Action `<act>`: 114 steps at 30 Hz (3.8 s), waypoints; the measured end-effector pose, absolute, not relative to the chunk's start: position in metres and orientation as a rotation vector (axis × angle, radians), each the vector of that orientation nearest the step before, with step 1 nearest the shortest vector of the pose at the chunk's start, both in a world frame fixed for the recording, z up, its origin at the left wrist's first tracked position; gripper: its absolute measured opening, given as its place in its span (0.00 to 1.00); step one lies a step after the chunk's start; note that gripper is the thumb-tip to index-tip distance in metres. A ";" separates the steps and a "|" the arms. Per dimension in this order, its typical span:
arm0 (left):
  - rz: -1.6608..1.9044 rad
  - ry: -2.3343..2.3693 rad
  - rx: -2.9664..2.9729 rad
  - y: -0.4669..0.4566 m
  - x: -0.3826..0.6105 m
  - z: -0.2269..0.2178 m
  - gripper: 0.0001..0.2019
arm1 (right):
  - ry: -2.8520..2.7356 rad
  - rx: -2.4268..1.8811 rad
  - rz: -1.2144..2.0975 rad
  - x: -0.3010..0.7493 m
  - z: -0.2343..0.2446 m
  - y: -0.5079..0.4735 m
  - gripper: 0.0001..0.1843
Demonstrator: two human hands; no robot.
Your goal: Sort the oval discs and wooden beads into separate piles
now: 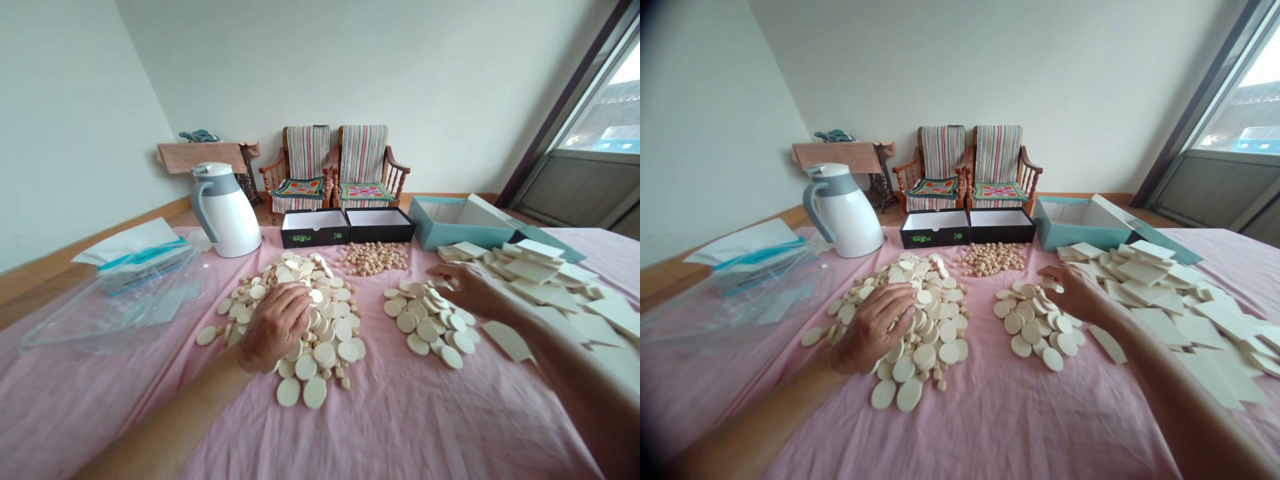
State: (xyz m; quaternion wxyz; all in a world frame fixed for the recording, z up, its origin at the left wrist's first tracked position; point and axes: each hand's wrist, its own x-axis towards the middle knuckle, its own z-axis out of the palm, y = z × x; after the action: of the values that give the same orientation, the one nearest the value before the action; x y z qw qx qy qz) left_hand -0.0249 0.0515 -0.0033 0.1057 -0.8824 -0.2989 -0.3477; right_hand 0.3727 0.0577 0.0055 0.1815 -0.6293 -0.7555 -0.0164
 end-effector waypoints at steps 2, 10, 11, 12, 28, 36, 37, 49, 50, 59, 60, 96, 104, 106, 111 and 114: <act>-1.018 -0.884 -2.603 0.052 -0.025 -0.003 0.09 | -2.087 -1.759 -0.086 0.372 0.005 0.057 0.19; -1.012 -0.877 -2.598 0.055 -0.023 -0.005 0.09 | -1.904 -1.775 0.002 0.353 0.013 0.048 0.15; -1.011 -0.879 -2.599 0.055 -0.023 -0.005 0.09 | -1.906 -1.764 -0.003 0.352 0.012 0.048 0.15; -1.009 -0.878 -2.599 0.055 -0.022 -0.005 0.09 | -1.916 -1.753 -0.011 0.350 0.011 0.048 0.15; -1.021 -0.861 -2.577 0.056 -0.022 -0.004 0.09 | -2.016 -1.649 -0.052 0.344 -0.003 0.052 0.14; -1.015 -0.850 -2.561 0.054 -0.019 -0.003 0.09 | -2.023 -1.599 -0.108 0.338 -0.004 0.051 0.13; -1.015 -0.852 -2.562 0.054 -0.019 -0.003 0.09 | -2.027 -1.596 -0.108 0.337 -0.004 0.050 0.13; -1.016 -0.889 -2.580 0.055 -0.021 -0.007 0.10 | -2.043 -1.626 -0.067 0.330 -0.009 0.051 0.13; -1.016 -0.890 -2.581 0.054 -0.021 -0.006 0.10 | -2.045 -1.628 -0.069 0.329 -0.009 0.051 0.12; -1.000 -0.895 -2.586 0.055 -0.021 -0.007 0.10 | -2.014 -1.607 -0.074 0.326 -0.007 0.049 0.12; -1.000 -0.898 -2.585 0.055 -0.021 -0.007 0.10 | -2.015 -1.601 -0.074 0.326 -0.008 0.049 0.12; -1.234 -0.963 -2.606 0.044 -0.029 0.006 0.13 | -2.287 -1.301 0.286 0.210 0.013 0.119 0.16; -1.248 -0.997 -2.595 0.043 -0.031 0.008 0.14 | -2.345 -1.462 0.309 0.151 -0.005 0.207 0.22; -1.246 -1.016 -2.608 0.043 -0.032 0.007 0.14 | -2.359 -1.487 0.318 0.142 -0.009 0.216 0.20; -1.269 -1.038 -2.603 0.044 -0.033 0.006 0.12 | -2.339 -1.560 0.346 0.137 -0.011 0.223 0.14; -1.310 -1.032 -2.585 0.045 -0.033 0.007 0.13 | -2.302 -1.568 0.382 0.143 -0.008 0.221 0.11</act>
State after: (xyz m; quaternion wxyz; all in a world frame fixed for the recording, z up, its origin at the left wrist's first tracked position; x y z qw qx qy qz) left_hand -0.0333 0.0449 0.0073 0.0325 -0.8399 -0.3352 -0.4257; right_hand 0.1426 0.2207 -0.0077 0.1644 -0.5500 -0.8078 0.1341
